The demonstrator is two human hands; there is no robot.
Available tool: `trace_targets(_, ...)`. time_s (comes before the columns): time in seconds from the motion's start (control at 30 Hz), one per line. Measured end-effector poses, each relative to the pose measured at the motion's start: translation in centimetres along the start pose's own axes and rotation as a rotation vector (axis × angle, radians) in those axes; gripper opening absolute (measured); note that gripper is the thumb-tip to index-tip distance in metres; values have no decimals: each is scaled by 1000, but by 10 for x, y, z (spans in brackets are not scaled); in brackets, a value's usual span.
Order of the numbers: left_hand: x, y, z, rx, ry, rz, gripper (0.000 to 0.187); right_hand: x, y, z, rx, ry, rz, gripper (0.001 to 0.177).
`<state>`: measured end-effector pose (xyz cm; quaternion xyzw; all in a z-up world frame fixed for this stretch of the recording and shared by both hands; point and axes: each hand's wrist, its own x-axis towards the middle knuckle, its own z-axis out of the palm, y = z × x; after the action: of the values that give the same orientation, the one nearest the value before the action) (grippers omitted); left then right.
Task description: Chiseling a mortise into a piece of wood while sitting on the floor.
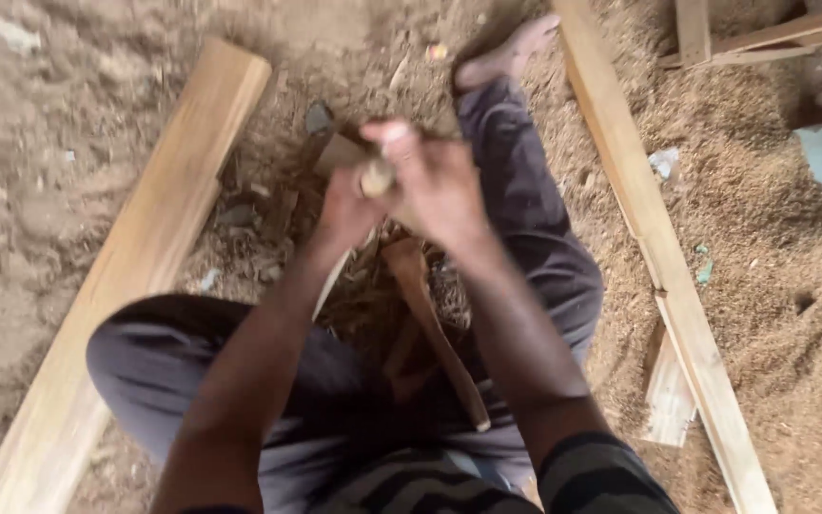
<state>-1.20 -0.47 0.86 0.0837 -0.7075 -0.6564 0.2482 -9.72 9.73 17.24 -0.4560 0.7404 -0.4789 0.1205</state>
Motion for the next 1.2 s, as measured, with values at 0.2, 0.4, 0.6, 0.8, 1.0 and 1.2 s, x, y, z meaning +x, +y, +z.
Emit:
trace_targets(0.2,15,45,-14,-42,80,-34,18,-10,-23,-29,92,11,63,79)
trace_targets(0.4,11,24,-1,-133,48,-20,19,-7,-16,-29,144,-36,80,78)
trace_targets(0.6,1,12,11,-99,-28,105,41,30,-88,-28,-179,-116,-444,83)
trace_targets(0.8,0,-19,23,150,-52,163,28,21,26,44,-760,-388,-15,68)
trace_targets(1.0,0,-14,15,-43,-164,-165,41,29,-5,27,-477,-84,-269,79)
trace_targets(1.2,16,-54,11,-367,-69,-64,44,4,37,63,-990,-586,229,57)
